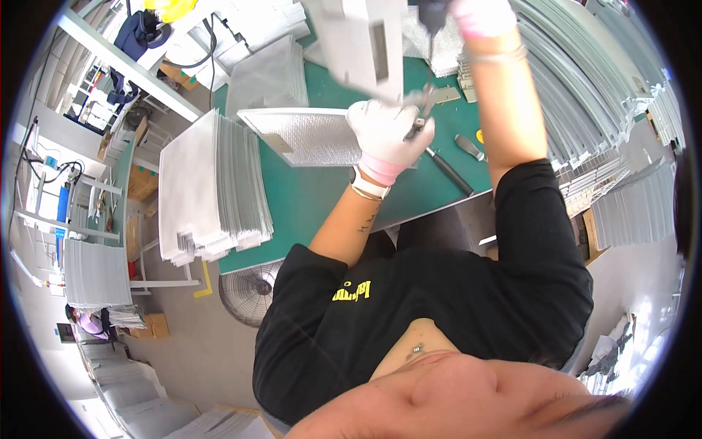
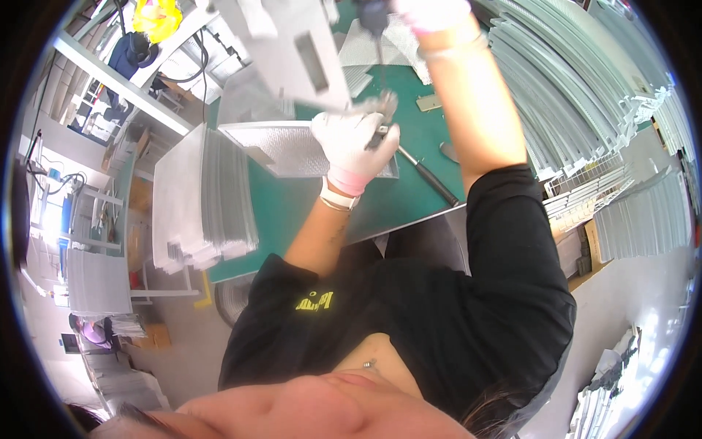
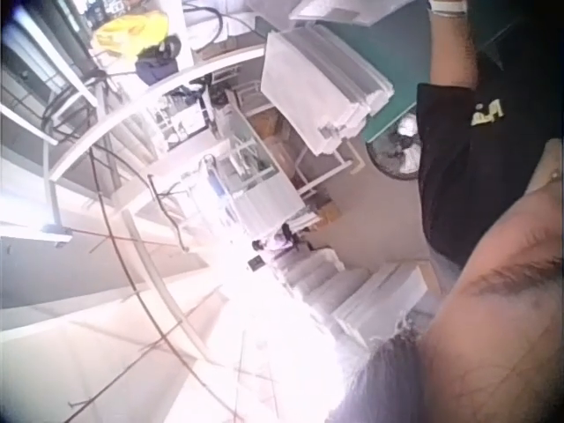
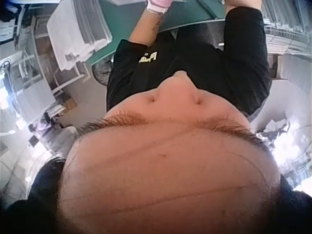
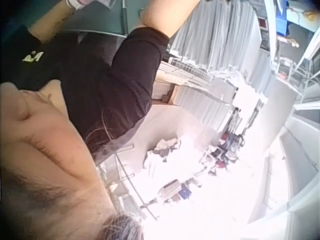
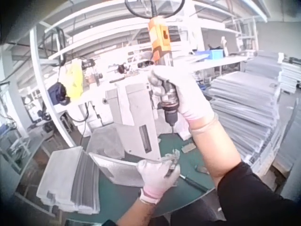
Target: Assembling industrial filters by placing mesh panels into metal frames and securing them using a hammer, screwdriver, and drill.
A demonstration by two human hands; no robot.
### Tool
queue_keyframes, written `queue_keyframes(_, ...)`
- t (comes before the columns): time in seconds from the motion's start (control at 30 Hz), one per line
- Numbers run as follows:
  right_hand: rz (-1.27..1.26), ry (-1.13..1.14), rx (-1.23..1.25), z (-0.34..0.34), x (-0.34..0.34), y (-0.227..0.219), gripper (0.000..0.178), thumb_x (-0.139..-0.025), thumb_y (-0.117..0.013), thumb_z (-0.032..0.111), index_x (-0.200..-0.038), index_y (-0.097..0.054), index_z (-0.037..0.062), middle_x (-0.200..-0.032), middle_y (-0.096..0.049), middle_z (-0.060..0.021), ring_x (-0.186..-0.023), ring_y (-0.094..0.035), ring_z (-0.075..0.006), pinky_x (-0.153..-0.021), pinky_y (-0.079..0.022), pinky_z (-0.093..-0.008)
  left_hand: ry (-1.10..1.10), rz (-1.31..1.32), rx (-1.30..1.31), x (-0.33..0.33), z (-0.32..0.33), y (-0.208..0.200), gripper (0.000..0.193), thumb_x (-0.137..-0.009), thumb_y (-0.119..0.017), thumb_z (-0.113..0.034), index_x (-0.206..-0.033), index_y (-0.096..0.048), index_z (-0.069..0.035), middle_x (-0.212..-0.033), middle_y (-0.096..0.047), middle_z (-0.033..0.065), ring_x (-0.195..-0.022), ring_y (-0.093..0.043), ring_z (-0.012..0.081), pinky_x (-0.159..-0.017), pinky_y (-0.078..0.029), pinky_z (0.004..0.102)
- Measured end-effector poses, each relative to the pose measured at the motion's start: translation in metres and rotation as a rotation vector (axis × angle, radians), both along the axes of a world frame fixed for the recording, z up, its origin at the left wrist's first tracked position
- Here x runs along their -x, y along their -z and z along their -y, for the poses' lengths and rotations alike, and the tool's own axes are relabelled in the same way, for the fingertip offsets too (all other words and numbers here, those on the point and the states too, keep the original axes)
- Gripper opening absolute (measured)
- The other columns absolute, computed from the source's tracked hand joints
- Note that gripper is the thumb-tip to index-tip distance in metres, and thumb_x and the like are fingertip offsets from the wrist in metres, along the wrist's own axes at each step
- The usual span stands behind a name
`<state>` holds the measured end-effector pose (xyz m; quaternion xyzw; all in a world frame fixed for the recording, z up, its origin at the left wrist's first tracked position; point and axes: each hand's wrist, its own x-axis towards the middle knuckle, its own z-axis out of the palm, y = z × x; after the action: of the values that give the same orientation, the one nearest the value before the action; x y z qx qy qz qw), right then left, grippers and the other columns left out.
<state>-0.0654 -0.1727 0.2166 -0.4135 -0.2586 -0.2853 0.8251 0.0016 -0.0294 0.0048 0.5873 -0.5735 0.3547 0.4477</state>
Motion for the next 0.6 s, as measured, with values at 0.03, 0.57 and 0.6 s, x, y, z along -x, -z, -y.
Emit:
queue_keyframes(0.03,-0.048,0.299,0.159,-0.006,0.003,-0.007,0.016,-0.095,-0.068,0.021,-0.099,-0.064,0.0061,-0.079,-0.061,0.0025,-0.065,-0.057,-0.0058,-0.053,-0.044,-0.0198,-0.041,0.057,0.001,-0.002,-0.007,-0.004,0.020,-0.068,-0.081,-0.027,-0.071,-0.063,-0.019,-0.070,-0.055,-0.0016,-0.071,-0.055,0.0223,-0.072,-0.039,0.0417)
queue_keyframes(0.57,-0.058,0.122,0.236,-0.058,0.001,0.022,0.014,-0.094,-0.066,0.020,-0.092,-0.056,0.0094,-0.076,-0.056,-0.0001,-0.062,-0.054,-0.0076,-0.052,-0.040,-0.0191,0.128,0.101,-0.911,0.011,-0.276,0.168,0.028,-0.068,-0.075,-0.029,-0.090,-0.066,-0.015,-0.089,-0.061,-0.0006,-0.089,-0.061,0.0238,-0.091,-0.047,0.0486)
queue_keyframes(0.6,-0.238,0.485,0.306,-0.069,0.008,0.018,0.015,-0.094,-0.066,0.020,-0.090,-0.056,0.0095,-0.076,-0.056,-0.0002,-0.062,-0.054,-0.0078,-0.051,-0.041,-0.0189,0.049,0.130,-0.767,0.008,-0.260,0.139,0.034,-0.071,-0.075,-0.029,-0.102,-0.068,-0.015,-0.096,-0.063,0.0015,-0.097,-0.062,0.0248,-0.099,-0.044,0.0497)
